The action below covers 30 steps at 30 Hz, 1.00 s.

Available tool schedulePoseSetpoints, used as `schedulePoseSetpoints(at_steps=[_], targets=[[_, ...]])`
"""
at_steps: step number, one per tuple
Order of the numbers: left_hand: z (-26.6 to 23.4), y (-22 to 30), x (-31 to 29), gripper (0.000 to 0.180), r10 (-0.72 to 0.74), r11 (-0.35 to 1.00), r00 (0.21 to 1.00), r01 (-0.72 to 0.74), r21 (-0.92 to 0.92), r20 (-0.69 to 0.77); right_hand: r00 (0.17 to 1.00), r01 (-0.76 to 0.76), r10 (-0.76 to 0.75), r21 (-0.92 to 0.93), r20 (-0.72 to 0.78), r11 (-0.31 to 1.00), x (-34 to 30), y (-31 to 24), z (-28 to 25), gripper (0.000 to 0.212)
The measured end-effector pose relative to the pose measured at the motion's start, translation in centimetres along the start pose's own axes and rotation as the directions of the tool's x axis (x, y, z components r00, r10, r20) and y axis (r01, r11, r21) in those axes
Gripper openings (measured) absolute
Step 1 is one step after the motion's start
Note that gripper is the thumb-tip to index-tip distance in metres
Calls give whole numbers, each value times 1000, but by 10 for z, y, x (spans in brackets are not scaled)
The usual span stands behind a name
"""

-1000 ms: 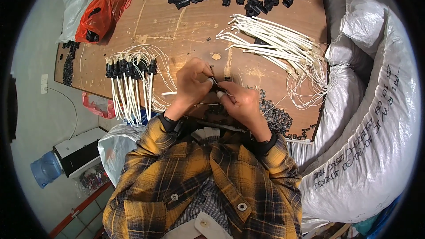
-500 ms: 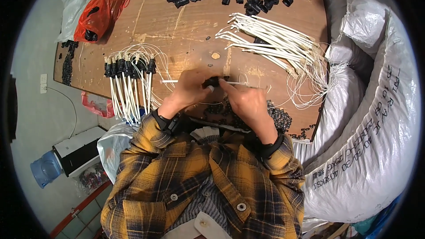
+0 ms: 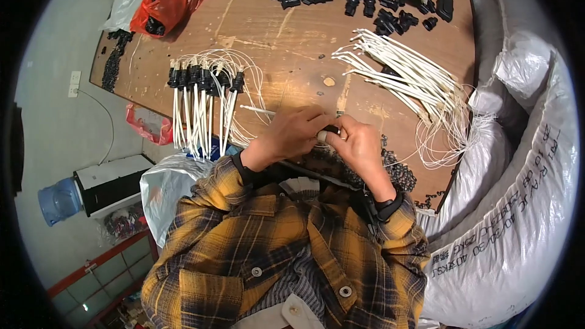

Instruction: The person assembles components by hand, inserting white tubes into black plastic connectors and adding small metal pieces. They repeat this process, periodically moving finished units aside or placing them into a large white bag.

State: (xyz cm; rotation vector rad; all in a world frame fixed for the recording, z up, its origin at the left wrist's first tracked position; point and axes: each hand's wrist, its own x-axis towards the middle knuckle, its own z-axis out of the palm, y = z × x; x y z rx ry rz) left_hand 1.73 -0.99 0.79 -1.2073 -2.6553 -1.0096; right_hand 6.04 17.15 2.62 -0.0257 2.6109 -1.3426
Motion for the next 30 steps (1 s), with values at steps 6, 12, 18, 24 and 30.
schedulePoseSetpoints(at_steps=[6, 12, 18, 24, 30], targets=[[-53, -47, -29, 19, -104, 916, 880, 267, 301, -463, 798, 300, -436, -352, -416, 887, 7, 11, -17, 15], [-76, -45, -35, 39, -278, 564, 787, 598, 569, -551, 782, 581, -623, -343, -16, 738, 4, -5, 14, 23], [-68, -34, 66, 42, -414, 907, 907, 418, 53, -75, 967, 195, -225, -227, -117, 954, 14, 36, 4, 21], [-40, -163, 152, 41, -521, 727, 841, 527, 440, -147, 935, -240, 42, -540, -353, 807, 21, 48, -69, 17], [-17, -151, 136, 32, -551, 771, 832, 539, 341, -70, 934, -358, 287, -606, -215, 711, 21, 76, -73, 13]])
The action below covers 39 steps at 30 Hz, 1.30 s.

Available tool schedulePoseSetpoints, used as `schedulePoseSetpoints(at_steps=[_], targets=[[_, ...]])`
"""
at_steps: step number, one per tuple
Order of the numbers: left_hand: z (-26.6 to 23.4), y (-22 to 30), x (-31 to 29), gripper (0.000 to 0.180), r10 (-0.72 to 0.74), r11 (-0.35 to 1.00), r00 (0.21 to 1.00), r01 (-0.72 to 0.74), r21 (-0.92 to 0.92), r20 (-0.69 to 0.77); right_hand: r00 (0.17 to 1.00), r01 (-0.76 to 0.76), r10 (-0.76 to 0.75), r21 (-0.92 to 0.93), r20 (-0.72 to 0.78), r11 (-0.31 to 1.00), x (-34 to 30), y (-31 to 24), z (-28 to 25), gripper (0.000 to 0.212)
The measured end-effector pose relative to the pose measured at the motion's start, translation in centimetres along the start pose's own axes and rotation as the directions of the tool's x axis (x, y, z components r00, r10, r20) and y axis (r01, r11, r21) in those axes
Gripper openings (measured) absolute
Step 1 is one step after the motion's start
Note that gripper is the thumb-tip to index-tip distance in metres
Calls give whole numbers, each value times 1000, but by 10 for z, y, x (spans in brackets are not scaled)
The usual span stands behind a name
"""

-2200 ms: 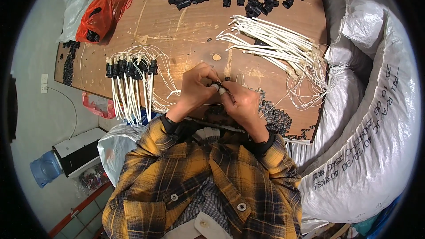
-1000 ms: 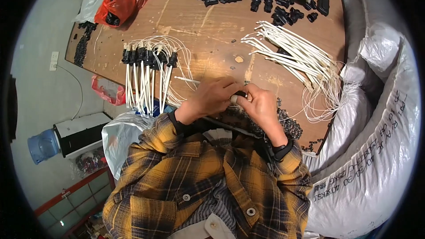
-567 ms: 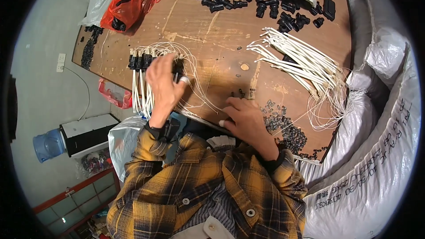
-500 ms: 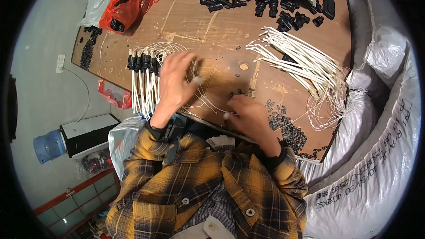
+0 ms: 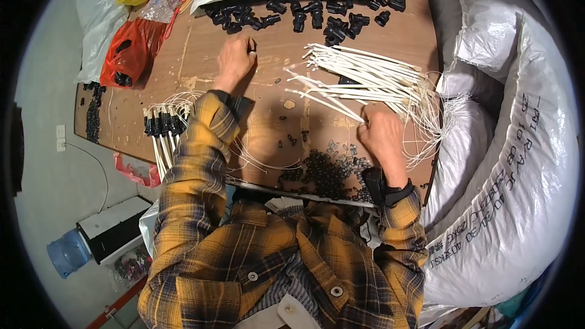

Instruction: The person assembles components by hand, inserting white tubes into black plastic connectors and adding small metal pieces. They repeat this process, periodically moving finished units aside or placing them into a large white bag.

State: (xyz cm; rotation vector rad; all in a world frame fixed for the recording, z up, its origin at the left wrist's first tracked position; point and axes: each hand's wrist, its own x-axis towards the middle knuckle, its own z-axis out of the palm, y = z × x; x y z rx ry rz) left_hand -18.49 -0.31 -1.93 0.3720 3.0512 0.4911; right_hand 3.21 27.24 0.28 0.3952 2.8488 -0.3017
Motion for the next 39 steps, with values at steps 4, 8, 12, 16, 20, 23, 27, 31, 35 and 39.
schedulePoseSetpoints(at_steps=[4, 8, 12, 16, 20, 23, 27, 31, 35, 39], targets=[[-10, 19, -50, 34, 46, 883, 999, -52, -467, -24, 927, 343, -271, 294, -259, 892, -16, -16, -10, 12], [-4, 14, -96, 36, 108, 744, 985, 12, -669, 138, 954, 299, -189, 669, -234, 680, -29, -28, -12, 13], [6, 1, -116, 41, 102, 514, 985, 71, -855, 143, 971, 238, -133, 816, -197, 527, -42, -24, -3, 15], [-4, -4, -122, 42, 63, 466, 953, 236, -853, 298, 956, 288, -203, 811, -212, 509, -57, -23, -4, 15], [-6, -5, -127, 38, 268, 660, 963, -212, -721, -37, 927, 353, -324, 741, -191, 571, -63, -27, -7, 15], [-6, 14, -135, 27, 710, 516, 648, -744, -425, -274, 899, 336, -432, 751, -75, 569, -61, -34, -11, 18], [-14, 63, -170, 27, 701, 641, 706, -686, -345, -102, 889, 432, -373, 216, -267, 876, -44, -66, 10, 21], [-14, 25, -175, 28, 274, 933, 960, -278, -228, -51, 941, 189, -227, 946, -251, -262, -45, -50, -7, 17], [7, 22, -165, 18, 5, 588, 966, 206, -782, 259, 891, 345, -444, 777, -94, 527, -51, -62, -19, 16], [3, 45, -173, 30, 170, 529, 966, 77, -845, 195, 826, 563, -531, 313, -190, 765, -49, -89, 13, 22]])
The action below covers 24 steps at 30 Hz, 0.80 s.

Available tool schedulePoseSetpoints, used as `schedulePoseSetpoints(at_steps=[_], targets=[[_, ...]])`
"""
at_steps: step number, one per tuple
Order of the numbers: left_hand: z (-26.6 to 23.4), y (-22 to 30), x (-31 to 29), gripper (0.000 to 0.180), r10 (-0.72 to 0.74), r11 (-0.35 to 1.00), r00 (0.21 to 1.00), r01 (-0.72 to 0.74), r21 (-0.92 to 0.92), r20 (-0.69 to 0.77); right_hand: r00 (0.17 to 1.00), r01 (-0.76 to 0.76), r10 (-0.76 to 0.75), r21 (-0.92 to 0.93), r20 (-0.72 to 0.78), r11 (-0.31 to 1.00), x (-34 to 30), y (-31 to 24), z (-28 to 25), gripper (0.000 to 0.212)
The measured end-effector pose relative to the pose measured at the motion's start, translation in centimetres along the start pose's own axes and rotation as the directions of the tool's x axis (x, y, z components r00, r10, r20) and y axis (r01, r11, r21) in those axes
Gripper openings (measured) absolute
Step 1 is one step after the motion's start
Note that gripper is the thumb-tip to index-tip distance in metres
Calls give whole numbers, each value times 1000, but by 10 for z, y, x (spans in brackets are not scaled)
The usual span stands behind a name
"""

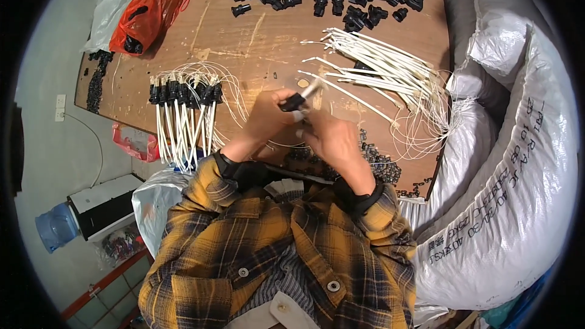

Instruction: The person assembles components by hand, inserting white tubes into black plastic connectors and adding small metal pieces. They repeat this process, periodically moving finished units aside or placing them into a large white bag.

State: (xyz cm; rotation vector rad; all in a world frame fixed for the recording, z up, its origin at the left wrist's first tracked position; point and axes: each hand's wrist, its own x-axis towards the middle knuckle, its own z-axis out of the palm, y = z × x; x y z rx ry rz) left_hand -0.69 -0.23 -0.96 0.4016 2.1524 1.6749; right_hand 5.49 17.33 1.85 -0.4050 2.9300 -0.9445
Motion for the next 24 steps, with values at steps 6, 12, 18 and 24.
schedulePoseSetpoints(at_steps=[6, 12, 18, 24], targets=[[-15, 8, 0, 32, 22, 961, 994, -51, 271, 109, 969, -86, 126, 186, -213, 979, -7, 5, 7, 20], [-18, 3, 2, 38, 146, 906, 963, -221, 360, 224, 949, -136, 165, 123, -269, 983, -3, 3, 1, 15], [-13, 10, 2, 40, 108, 915, 956, -203, 348, 273, 943, -87, 121, 121, -310, 989, -2, 9, 10, 13], [-8, 8, -1, 39, 106, 933, 954, -192, 304, 279, 970, -70, 112, 195, -214, 978, -1, 6, 12, 16]])
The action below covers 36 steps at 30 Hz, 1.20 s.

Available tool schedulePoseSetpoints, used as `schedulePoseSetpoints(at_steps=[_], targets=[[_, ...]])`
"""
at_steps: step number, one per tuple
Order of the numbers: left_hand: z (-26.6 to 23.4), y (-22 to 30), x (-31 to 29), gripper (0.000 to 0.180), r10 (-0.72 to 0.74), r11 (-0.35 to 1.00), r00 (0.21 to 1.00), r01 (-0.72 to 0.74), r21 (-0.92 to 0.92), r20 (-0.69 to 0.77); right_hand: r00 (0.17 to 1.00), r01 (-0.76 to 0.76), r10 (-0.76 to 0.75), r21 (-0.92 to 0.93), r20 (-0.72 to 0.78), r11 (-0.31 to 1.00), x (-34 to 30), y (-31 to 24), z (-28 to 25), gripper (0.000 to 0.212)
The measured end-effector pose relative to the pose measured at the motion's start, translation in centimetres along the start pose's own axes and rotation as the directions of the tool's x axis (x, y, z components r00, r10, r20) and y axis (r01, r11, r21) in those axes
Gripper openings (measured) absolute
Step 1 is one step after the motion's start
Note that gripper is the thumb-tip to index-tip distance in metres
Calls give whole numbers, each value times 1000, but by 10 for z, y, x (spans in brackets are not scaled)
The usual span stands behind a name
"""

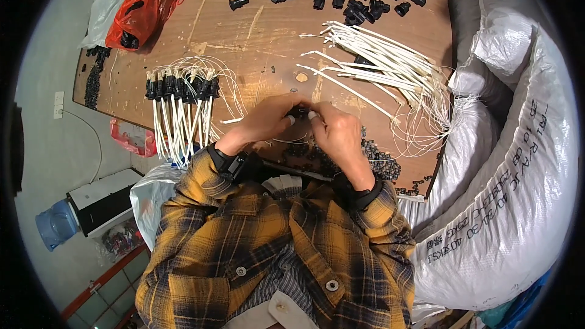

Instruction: The person assembles components by hand, inserting white tubes into black plastic connectors and adding small metal pieces. They repeat this process, periodically moving finished units aside or placing them into a large white bag.

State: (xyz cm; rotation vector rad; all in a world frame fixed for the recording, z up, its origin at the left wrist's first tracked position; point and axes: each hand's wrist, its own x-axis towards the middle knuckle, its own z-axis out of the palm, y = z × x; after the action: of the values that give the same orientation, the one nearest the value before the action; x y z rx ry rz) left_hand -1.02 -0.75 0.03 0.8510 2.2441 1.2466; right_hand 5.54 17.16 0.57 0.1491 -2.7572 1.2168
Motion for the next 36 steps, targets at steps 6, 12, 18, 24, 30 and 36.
schedulePoseSetpoints(at_steps=[6, 12, 18, 24, 30, 36], targets=[[0, 5, 0, 43, -17, 968, 997, 36, -249, 78, 987, 157, -159, 41, 41, 987, -1, -2, -2, 21], [-2, -3, -3, 47, 192, 980, 958, -175, 98, -213, 996, 79, -77, -32, 41, 996, -6, -2, 2, 21], [3, -6, -6, 37, 293, 956, 893, -275, 103, -342, 991, -103, 82, 201, 109, 974, -13, 5, 1, 16], [4, -42, 30, 19, 236, 953, 899, -141, 267, -370, 946, -325, 315, 247, 81, 913, -13, 15, 3, 15], [7, -30, 29, 19, 11, 993, 942, -48, -104, -337, 859, -498, 493, 446, 138, 744, -10, 28, 3, 9], [33, 21, 17, 17, 175, 984, 907, -171, 43, -384, 942, -267, 317, 323, -113, 908, -7, 28, 21, 8]])
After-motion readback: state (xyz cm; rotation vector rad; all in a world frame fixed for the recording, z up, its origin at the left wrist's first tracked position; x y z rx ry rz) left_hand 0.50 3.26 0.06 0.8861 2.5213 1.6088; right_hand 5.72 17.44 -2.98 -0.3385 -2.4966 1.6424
